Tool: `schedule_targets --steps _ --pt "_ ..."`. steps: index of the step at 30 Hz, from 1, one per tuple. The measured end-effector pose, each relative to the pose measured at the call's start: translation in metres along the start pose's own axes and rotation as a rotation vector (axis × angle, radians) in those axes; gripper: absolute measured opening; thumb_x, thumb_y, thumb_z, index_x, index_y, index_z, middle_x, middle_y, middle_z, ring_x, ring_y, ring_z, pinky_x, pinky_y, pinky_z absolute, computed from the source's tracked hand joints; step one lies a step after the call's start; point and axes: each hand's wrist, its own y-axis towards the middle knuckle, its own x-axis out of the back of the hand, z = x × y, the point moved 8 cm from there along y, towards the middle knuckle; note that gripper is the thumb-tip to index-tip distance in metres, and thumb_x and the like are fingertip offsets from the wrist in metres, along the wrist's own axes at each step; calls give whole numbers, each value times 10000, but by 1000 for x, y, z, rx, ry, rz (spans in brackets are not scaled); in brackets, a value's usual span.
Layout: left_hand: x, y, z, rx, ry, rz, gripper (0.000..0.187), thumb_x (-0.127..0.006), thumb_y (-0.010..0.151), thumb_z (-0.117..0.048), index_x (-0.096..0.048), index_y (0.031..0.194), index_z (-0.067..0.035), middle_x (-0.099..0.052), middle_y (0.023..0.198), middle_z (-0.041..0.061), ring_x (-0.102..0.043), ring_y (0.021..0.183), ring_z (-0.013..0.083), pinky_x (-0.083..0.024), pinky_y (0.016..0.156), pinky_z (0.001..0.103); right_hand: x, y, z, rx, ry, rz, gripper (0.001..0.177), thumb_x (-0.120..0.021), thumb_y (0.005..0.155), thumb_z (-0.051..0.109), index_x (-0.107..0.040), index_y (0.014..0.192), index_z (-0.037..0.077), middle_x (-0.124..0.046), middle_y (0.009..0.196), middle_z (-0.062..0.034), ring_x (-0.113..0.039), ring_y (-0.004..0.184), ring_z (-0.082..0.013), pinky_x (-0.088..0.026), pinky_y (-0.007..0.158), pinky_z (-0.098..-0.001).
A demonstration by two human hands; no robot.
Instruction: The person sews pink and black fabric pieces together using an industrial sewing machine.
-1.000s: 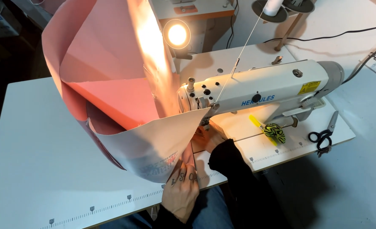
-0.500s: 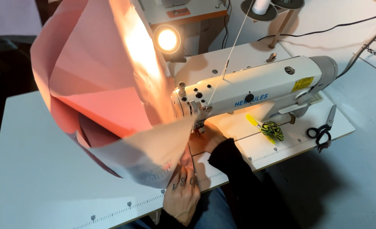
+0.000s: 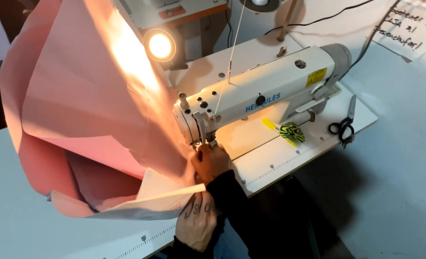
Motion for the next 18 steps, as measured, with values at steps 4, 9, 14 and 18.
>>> schedule_targets --steps 4,9,14,18 --pt "3 -9 5 15 -31 -32 208 -630 863 -100 -766 934 41 -707 1150 147 -658 1076 277 -532 903 377 -33 -7 -1 187 -184 24 150 -688 822 231 -701 827 82 -684 835 -144 -659 785 -386 -568 696 -511" --pt "32 -2 5 42 56 -189 211 -615 890 -77 -769 991 25 -697 1156 162 -657 1221 303 -510 985 429 -54 -7 1 164 -409 131 227 -688 839 297 -716 866 73 -690 895 -156 -672 824 -387 -563 627 -539" --pt "32 -1 5 67 64 -178 284 -581 873 -128 -768 1029 18 -708 1169 171 -645 1220 291 -445 1096 462 -56 -4 -9 20 -363 91 450 -678 852 351 -696 1052 -52 -681 913 -212 -680 804 -391 -578 600 -501" --pt "33 -4 3 79 53 -224 250 -588 914 -131 -760 1018 17 -698 1156 160 -636 1225 297 -446 1111 465 -61 -8 -7 99 -419 110 388 -672 876 342 -687 989 -28 -681 951 -221 -684 817 -396 -582 683 -491"
